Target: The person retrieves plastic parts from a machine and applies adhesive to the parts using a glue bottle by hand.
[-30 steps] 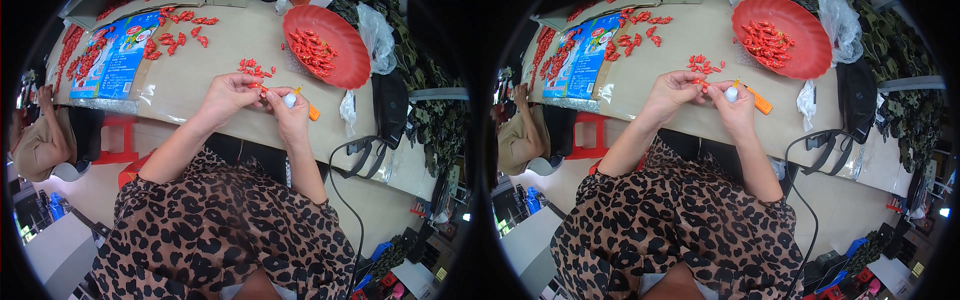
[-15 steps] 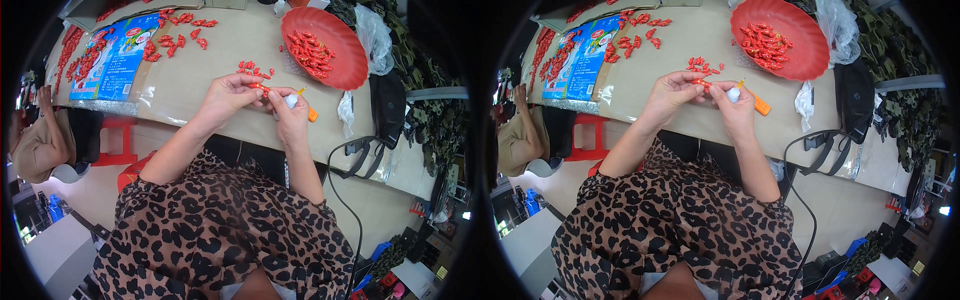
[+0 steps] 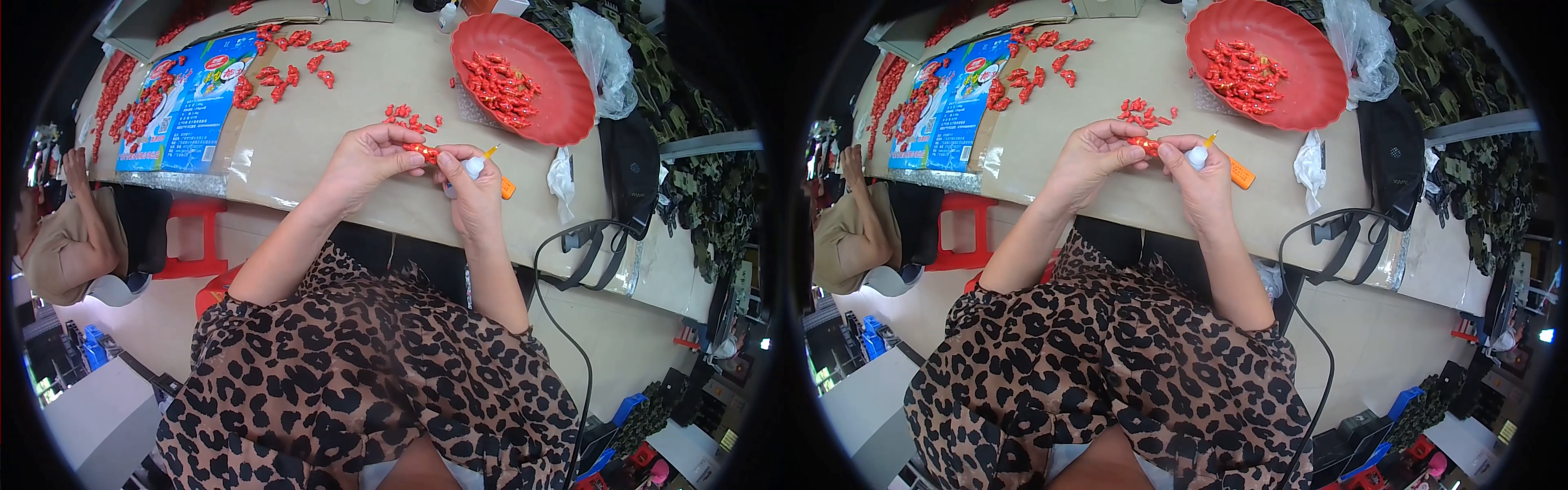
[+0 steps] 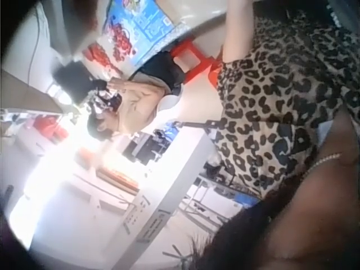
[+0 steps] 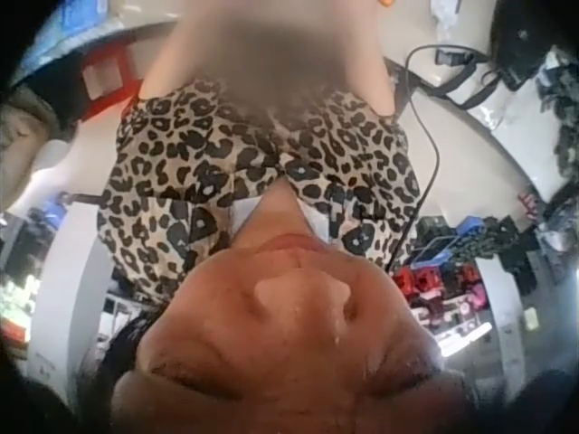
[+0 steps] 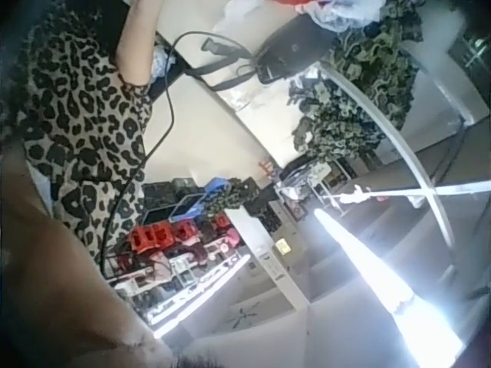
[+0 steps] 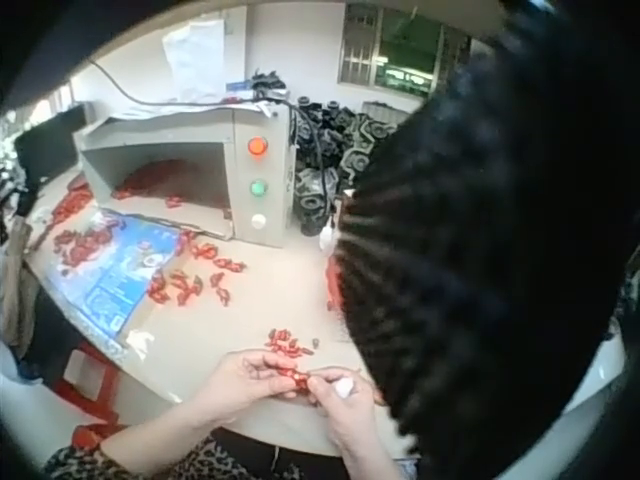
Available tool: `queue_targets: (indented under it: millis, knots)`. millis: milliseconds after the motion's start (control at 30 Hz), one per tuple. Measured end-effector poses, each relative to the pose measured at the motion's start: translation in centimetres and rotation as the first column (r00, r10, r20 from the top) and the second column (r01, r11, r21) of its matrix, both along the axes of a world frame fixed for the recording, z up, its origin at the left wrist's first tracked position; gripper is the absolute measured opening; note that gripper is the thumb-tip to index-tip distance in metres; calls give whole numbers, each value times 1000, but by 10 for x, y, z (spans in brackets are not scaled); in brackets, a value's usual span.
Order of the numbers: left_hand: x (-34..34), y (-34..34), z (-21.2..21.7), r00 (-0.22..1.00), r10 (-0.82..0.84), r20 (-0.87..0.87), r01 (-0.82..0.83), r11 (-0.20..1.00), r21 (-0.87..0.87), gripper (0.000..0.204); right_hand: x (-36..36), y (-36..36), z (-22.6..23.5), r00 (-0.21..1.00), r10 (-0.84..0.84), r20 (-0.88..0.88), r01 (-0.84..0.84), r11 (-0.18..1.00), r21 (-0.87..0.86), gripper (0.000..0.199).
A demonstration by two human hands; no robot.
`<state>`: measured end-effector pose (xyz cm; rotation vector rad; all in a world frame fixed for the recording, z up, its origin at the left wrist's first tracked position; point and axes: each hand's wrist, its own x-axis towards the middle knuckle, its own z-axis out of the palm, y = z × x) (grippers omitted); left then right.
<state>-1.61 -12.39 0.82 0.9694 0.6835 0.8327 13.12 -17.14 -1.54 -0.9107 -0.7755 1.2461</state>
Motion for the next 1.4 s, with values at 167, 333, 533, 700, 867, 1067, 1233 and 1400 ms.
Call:
queue_targets:
  millis: [167, 333, 533, 700, 867, 1067, 1233, 1400]
  knots:
    - [1, 0, 3, 1000, -3, -22, 4, 1000, 24, 20, 1, -1, 0, 1000, 4, -19, -4, 1000, 1, 11]
    - [3, 4, 5, 1000, -13, -27, 14, 1000, 27, 20, 1, 0, 3, 997, -30, -69, 31, 999, 12, 13]
    - [27, 32, 17, 978, 86, -188, -33, 963, 269, 22, 2, 1, 2, 977, -93, -192, 98, 995, 19, 11]
    - [77, 75, 2, 842, 428, -328, -2, 610, 792, 21, 4, -3, 3, 982, -81, -172, 87, 996, 31, 10]
    - [94, 86, -5, 773, 557, -303, 69, 401, 913, 20, 5, -4, 1, 985, -63, -158, 69, 997, 38, 8]
    - [88, 62, 1, 899, 191, -394, 235, 548, 803, 19, 9, -15, -1, 968, 247, 34, -248, 946, 208, 8]
    - [70, 44, -18, 783, 218, -583, 445, 458, 770, 20, 7, -12, 9, 881, 440, 173, -471, 849, 241, 6]
    - [75, 42, -16, 725, 477, -497, 434, 244, 867, 18, 7, -13, 10, 892, 397, 217, -441, 869, 225, 5]
